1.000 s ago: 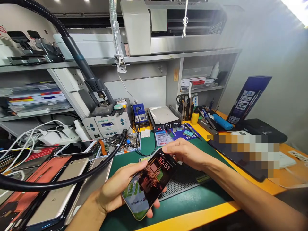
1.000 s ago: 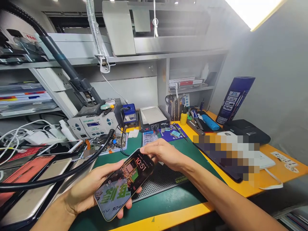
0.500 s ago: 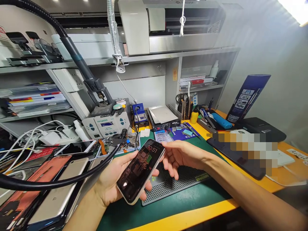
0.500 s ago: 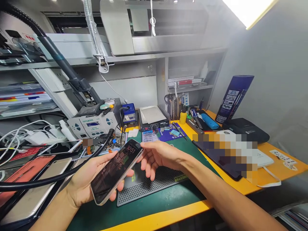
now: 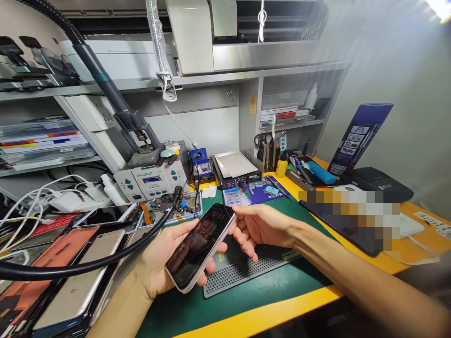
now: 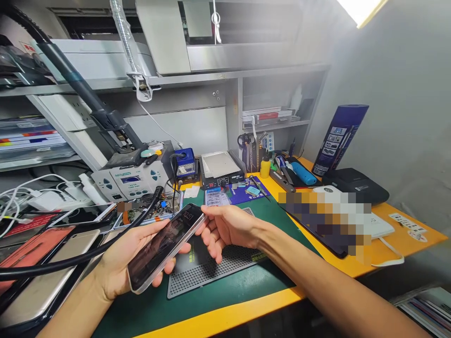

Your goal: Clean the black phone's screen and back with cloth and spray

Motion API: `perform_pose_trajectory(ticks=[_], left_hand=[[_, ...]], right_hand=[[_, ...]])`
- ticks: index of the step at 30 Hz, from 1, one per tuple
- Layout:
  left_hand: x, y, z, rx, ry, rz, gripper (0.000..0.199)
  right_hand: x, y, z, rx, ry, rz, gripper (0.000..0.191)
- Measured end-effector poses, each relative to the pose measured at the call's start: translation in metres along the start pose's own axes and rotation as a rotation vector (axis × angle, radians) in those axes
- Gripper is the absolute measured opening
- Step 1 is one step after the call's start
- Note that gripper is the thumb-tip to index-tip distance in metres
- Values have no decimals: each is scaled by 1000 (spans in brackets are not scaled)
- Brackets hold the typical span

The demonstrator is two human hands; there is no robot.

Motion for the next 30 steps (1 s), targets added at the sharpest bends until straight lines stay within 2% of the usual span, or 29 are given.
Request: perform_pose_trajectory(ticks=[3,8,17,30], left_hand=[[-1,-2,0,-6,5,4,45],[1,-4,1,-21,12,18,45],[-1,-3,2,-14,30,-19,51],[-2,-2,3,1,41,-43,51]], right_hand=[[-1,1,2,0,17,-43,60],[-4,4,-3,7,-91,-73,57],[-11,-4,-3,-29,-166,-27,48],[-6,0,-5,-9,-201,75,44]])
Point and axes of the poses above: each hand's wrist, its own x-axis away from the middle knuckle, its own y-axis out of the palm, z = x × y, the point moved 8 cm from there along -x, towards the middle knuckle, and after that the axes turned 10 degrees about -z, right-handed, at the moved point
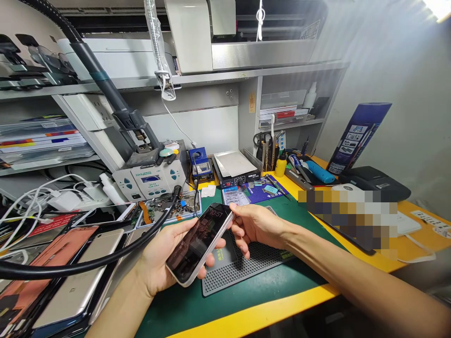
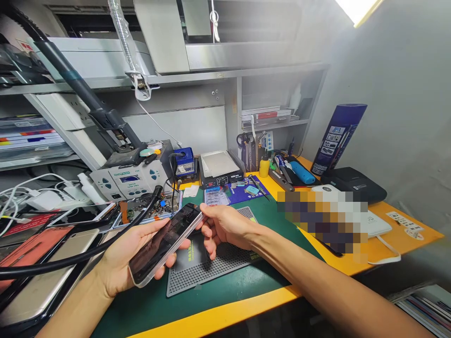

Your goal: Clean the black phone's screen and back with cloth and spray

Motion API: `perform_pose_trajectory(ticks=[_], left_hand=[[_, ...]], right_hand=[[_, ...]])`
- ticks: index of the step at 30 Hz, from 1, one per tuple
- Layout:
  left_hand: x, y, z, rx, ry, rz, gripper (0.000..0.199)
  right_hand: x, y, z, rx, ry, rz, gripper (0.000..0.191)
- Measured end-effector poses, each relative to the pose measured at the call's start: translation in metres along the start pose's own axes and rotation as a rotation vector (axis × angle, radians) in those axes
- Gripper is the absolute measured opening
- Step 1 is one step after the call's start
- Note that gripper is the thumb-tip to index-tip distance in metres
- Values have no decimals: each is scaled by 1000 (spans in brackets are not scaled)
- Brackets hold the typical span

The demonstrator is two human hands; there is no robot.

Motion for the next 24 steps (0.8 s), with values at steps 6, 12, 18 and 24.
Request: perform_pose_trajectory(ticks=[6,12,18,24], left_hand=[[-2,-3,-1,1,-3,14,50],[-1,-1,1,0,1,20,48],[0,2,2,8,12,-10,47],[-1,-1,-3,21,-11,-4,47]], right_hand=[[-1,-1,0,5,-2,-2,45],[-2,-3,1,13,-8,-23,44],[-6,-7,4,4,-34,-49,42],[-7,-13,5,101,-8,2,43]])
Point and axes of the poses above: each hand's wrist, its own x-axis away from the middle knuckle, its own y-axis out of the palm, z = x × y, the point moved 8 cm from there along -x, towards the middle knuckle, and after that the axes turned 10 degrees about -z, right-handed, at the moved point
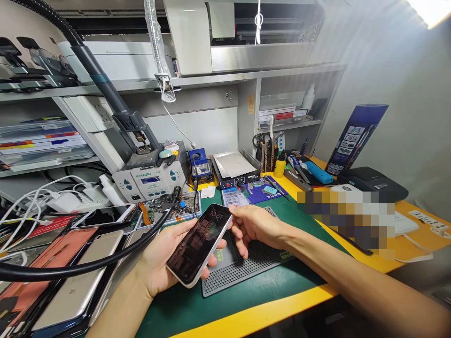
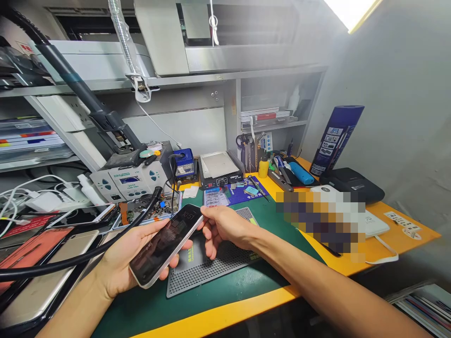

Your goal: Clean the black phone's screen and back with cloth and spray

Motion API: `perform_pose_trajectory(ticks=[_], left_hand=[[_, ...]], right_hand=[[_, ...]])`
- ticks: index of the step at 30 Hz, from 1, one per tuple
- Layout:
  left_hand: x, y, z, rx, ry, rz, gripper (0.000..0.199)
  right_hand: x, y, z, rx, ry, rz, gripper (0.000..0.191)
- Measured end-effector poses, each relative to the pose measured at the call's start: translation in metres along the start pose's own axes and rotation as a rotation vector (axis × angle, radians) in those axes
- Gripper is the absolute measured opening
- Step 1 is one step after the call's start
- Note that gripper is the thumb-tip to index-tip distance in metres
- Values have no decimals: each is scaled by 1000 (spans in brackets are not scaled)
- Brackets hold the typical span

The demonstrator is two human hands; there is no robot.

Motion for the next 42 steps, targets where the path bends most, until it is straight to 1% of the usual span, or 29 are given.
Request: perform_pose_trajectory(ticks=[3,6,10,12,14,18,20,23,29,32,35,36,38,40,41,42], left_hand=[[1,4,-3,-41,-23,12,54],[1,8,-5,-77,-27,29,58],[0,11,-6,-104,-15,31,57],[-2,11,-5,-100,4,30,54],[-2,10,-4,-84,15,38,53],[0,6,0,-50,14,61,47],[0,4,0,-35,1,74,43],[-1,2,-2,-30,-19,104,40],[-1,-3,-6,-51,-73,179,35],[0,-4,-6,-80,-98,190,35],[0,-6,-6,-104,-122,193,41],[0,-7,-6,-105,-128,186,43],[-3,-7,-7,-90,-114,127,47],[-6,-1,-6,-63,-57,17,48],[-7,3,-5,-55,-27,-43,47],[-7,8,-6,-54,-9,-101,48]], right_hand=[[5,-5,-4,149,46,72,42],[9,-8,-9,326,80,92,44],[13,-13,-13,525,115,148,40],[14,-15,-15,579,115,188,39],[12,-14,-17,522,99,193,39],[9,-5,-19,170,36,89,43],[9,-3,-22,80,19,70,43],[10,-3,-20,82,51,85,44],[14,-2,-22,223,72,172,46],[13,-1,-21,209,82,173,47],[14,-3,-21,178,74,166,51],[15,-6,-23,177,49,180,53],[19,-12,-35,196,-69,251,51],[25,-15,-49,208,-217,301,37],[26,-13,-52,204,-268,295,33],[25,-10,-54,193,-293,267,36]])
Point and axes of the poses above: each hand's wrist, its own x-axis away from the middle knuckle, its own y-axis out of the palm, z = x × y, the point moved 8 cm from there along -x, towards the middle knuckle, and after that the axes turned 10 degrees about -z, right-handed, at the moved point
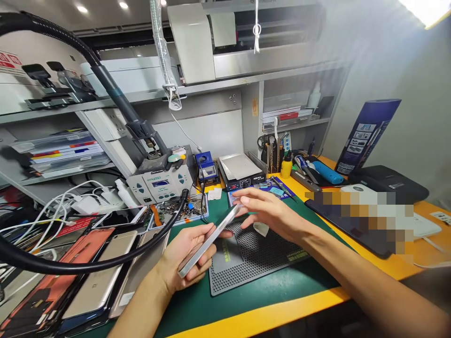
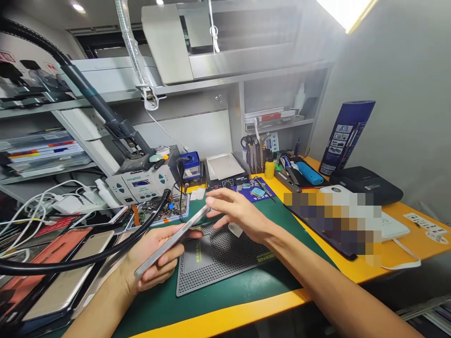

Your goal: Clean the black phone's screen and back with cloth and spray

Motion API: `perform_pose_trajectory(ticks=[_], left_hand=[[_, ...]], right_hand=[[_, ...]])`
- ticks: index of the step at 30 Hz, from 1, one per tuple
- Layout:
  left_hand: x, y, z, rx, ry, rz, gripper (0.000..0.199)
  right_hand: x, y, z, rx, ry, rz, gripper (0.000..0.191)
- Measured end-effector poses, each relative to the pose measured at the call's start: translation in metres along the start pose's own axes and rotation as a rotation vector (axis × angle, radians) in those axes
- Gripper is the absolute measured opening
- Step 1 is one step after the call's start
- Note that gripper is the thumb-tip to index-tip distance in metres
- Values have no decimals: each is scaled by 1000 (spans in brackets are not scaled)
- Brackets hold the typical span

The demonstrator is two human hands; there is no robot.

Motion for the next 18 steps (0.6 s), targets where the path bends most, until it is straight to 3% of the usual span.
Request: perform_pose_trajectory(ticks=[4,8,11,15,18], left_hand=[[-6,17,-4,-68,32,-108,45],[-11,22,-6,-155,61,23,34],[-8,24,0,-237,123,124,47],[-2,41,18,-669,246,111,53],[-1,49,26,-937,297,143,58]], right_hand=[[-4,19,9,-190,42,-112,39],[-8,18,14,-370,57,-66,31],[-9,4,10,-372,26,21,30],[-5,-9,-8,-237,-95,119,41],[4,1,-30,-88,-209,54,52]])
Point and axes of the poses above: each hand's wrist, its own x-axis away from the middle knuckle, its own y-axis out of the palm, z = x × y, the point moved 8 cm from there along -x, towards the middle knuckle, and after that the axes turned 10 degrees about -z, right-handed, at the moved point
